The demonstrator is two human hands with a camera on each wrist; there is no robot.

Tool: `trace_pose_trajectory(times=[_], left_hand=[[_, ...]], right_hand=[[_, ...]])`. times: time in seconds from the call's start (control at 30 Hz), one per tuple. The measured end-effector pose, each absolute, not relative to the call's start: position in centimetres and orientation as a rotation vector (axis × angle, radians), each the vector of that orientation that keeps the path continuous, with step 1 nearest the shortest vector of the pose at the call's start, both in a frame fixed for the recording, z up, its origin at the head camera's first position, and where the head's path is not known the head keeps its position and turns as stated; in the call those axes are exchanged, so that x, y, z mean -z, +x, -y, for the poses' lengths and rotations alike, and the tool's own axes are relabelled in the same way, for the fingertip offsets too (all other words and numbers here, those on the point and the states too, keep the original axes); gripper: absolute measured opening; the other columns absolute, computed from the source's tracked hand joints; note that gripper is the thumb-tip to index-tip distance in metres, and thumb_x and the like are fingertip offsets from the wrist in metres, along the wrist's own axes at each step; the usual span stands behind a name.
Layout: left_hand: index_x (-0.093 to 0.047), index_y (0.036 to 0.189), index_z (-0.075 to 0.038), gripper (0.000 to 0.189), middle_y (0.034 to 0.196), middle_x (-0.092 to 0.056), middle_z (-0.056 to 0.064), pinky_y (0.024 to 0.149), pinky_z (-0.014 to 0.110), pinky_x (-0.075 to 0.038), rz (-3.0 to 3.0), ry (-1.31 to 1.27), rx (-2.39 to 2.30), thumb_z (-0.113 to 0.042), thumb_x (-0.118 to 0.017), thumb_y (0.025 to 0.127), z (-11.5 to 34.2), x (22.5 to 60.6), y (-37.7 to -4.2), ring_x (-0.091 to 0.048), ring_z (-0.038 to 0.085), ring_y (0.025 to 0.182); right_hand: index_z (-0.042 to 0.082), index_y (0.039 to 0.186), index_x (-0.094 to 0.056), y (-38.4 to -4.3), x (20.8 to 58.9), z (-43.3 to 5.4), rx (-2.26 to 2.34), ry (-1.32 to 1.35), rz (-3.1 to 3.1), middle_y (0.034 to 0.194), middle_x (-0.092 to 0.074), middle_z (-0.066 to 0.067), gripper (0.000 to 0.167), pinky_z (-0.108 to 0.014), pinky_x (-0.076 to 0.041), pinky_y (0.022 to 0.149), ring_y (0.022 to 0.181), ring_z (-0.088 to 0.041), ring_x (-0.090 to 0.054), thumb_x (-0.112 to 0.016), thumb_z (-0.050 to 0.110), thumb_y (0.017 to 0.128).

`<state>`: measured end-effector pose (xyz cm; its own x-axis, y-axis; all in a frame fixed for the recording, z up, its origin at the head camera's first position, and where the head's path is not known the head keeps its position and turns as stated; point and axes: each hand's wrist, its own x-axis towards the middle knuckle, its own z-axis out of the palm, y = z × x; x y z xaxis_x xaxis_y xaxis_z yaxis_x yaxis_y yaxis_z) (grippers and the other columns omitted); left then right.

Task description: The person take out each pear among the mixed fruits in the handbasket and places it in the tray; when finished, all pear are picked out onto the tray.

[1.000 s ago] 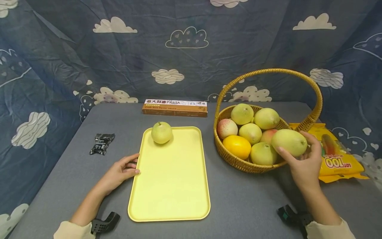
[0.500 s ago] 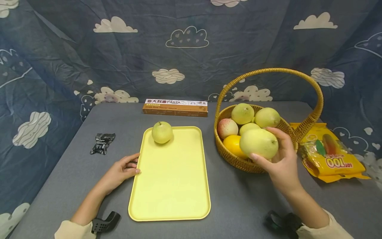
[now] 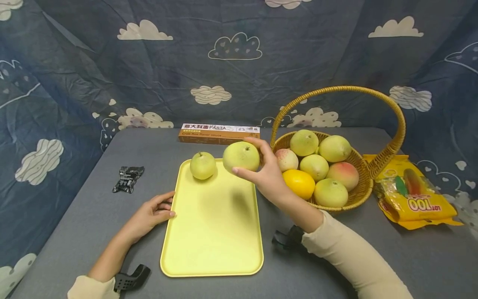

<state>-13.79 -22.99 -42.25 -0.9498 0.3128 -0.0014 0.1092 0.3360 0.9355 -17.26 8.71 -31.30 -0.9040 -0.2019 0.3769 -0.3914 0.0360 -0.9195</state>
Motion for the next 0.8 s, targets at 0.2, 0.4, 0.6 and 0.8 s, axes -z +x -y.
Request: trace_pose_trajectory(times=[0.2,0.4,0.6,0.8], left_hand=[[-0.035,0.136,0.002,0.062,0.120,-0.042,0.020,0.077,0.021,-0.045,-2.407,0.378,-1.671,-0.011,-0.065,0.083,23.0,42.2,-13.7,-0.049,0.023,0.097],[-0.035,0.136,0.003,0.062,0.119,-0.042,0.019,0.077,0.020,-0.045,-2.411,0.377,-1.676,-0.010,-0.065,0.083,23.0,42.4,-13.8,-0.049,0.020,0.096],[-0.035,0.135,0.003,0.062,0.119,-0.042,0.020,0.077,0.020,-0.045,-2.411,0.374,-1.681,-0.010,-0.065,0.083,23.0,42.4,-13.8,-0.049,0.020,0.096],[-0.036,0.135,0.003,0.061,0.119,-0.042,0.020,0.077,0.020,-0.045,-2.417,0.376,-1.674,-0.010,-0.065,0.083,23.0,42.4,-13.9,-0.049,0.020,0.096]], right_hand=[[0.008,0.125,-0.047,-19.3,33.7,-5.9,-1.862,0.496,2.374,0.117,-0.042,-0.013,0.062,-0.036,-0.045,0.076,0.096,-0.026,-0.047,-0.076,0.007,0.070],[0.014,0.123,-0.050,-22.5,38.3,-5.1,-1.744,0.378,2.493,0.113,-0.044,-0.010,0.065,-0.037,-0.042,0.081,0.098,-0.024,-0.047,-0.080,0.016,0.066],[0.014,0.124,-0.049,-23.5,39.6,-5.1,-1.741,0.288,2.538,0.114,-0.044,-0.010,0.066,-0.038,-0.041,0.083,0.099,-0.025,-0.047,-0.080,0.013,0.066],[0.016,0.129,-0.047,-24.1,40.2,-5.3,-1.753,0.263,2.550,0.124,-0.041,-0.011,0.068,-0.041,-0.039,0.087,0.104,-0.027,-0.045,-0.078,0.012,0.069]])
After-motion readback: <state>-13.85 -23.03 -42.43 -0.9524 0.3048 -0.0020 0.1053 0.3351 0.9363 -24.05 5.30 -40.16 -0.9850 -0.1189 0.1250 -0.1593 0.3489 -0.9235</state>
